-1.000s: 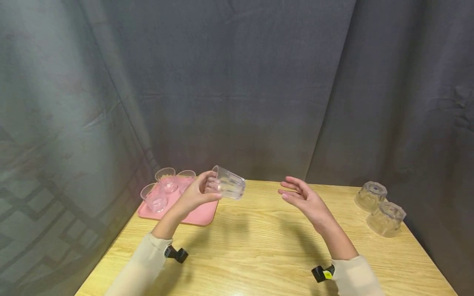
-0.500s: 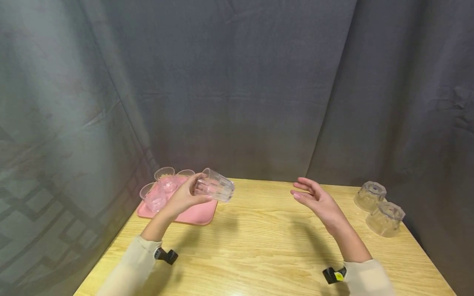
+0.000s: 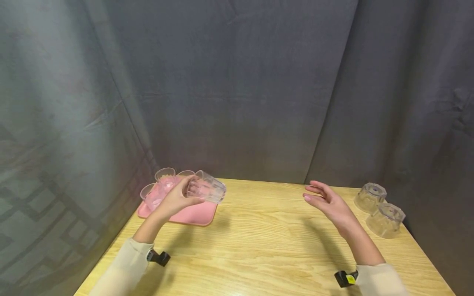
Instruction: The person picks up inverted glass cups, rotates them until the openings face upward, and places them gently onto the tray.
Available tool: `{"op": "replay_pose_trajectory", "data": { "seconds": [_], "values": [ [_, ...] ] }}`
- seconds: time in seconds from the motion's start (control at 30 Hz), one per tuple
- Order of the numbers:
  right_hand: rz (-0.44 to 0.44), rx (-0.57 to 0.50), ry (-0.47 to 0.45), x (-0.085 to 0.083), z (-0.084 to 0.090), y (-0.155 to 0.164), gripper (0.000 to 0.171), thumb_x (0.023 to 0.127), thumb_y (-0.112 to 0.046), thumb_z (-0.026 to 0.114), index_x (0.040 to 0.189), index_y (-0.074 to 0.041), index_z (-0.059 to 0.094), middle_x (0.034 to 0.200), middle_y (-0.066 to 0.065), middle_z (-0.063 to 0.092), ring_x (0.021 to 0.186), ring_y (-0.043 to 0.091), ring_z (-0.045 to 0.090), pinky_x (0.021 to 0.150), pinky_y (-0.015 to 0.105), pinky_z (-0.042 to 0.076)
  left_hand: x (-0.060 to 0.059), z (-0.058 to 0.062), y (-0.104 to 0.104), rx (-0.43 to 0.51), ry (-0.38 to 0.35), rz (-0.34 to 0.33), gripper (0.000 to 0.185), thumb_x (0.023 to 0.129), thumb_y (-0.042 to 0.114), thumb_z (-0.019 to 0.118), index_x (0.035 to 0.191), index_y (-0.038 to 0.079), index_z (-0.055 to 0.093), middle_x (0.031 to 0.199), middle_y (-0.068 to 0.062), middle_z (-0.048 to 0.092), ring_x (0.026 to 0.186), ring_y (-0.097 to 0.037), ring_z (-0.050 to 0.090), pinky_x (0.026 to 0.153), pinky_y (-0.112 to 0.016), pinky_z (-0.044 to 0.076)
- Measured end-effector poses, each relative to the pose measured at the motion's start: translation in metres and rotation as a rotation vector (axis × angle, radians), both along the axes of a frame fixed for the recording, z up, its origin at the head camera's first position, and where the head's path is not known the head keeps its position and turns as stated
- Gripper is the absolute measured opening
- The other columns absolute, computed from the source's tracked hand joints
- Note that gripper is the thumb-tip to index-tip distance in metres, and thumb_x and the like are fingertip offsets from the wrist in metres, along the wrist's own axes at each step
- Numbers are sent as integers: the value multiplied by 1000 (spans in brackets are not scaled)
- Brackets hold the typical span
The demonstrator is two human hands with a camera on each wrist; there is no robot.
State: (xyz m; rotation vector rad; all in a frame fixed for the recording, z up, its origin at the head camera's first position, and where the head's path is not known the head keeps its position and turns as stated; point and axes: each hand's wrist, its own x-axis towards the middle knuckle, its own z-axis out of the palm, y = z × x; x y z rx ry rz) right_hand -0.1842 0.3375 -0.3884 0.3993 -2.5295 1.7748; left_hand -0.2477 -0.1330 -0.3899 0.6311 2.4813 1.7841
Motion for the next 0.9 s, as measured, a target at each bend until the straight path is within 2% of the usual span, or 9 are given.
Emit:
{"op": "replay_pose_trajectory", "data": {
  "seconds": [0.27, 0.5, 0.57, 0.73, 0.8, 0.9],
  "values": [
    [-39, 55, -6, 4, -4, 19, 66, 104, -19, 58, 155, 5, 23, 127, -26, 53, 111, -10, 60, 86, 8, 44, 2, -2, -9, -30, -24, 43, 87, 81, 21, 85, 151, 1, 37, 134, -19, 55, 115, -30, 59, 97, -39, 51],
    [-101, 127, -50, 7, -6, 37, 70, 105, -28, 56, 156, 4, 20, 127, -26, 48, 107, -16, 56, 82, 8, 44, 4, -4, -17, -78, -60, 142, 97, 77, 30, 88, 155, 5, 34, 150, -20, 46, 132, -36, 51, 110, -52, 42],
    [-118, 163, -62, 8, -7, 42, 72, 105, -31, 56, 157, 4, 19, 132, -18, 48, 106, -18, 54, 81, 8, 44, 3, -5, -19, -79, -65, 155, 96, 77, 29, 88, 154, 7, 36, 152, -19, 45, 134, -35, 49, 111, -52, 41],
    [-152, 237, -73, 10, -13, 53, 75, 105, -35, 55, 158, 3, 17, 147, 18, 43, 105, -23, 43, 79, 10, 44, 2, -8, -25, -87, -59, 162, 90, 77, 28, 88, 151, 8, 40, 146, -18, 50, 129, -34, 53, 108, -51, 43],
    [-155, 251, -86, 11, -14, 59, 76, 106, -35, 54, 158, 4, 15, 150, 25, 37, 104, -23, 40, 78, 10, 43, 2, -9, -27, -100, -62, 173, 90, 77, 29, 88, 150, 7, 41, 144, -19, 52, 128, -34, 54, 107, -51, 44],
    [-157, 269, -99, 12, -16, 66, 77, 106, -36, 53, 158, 5, 14, 151, 29, 34, 104, -23, 37, 77, 10, 42, 1, -9, -32, -127, -69, 193, 89, 77, 29, 88, 148, 5, 41, 141, -21, 53, 127, -35, 54, 107, -52, 45]
  ]
}}
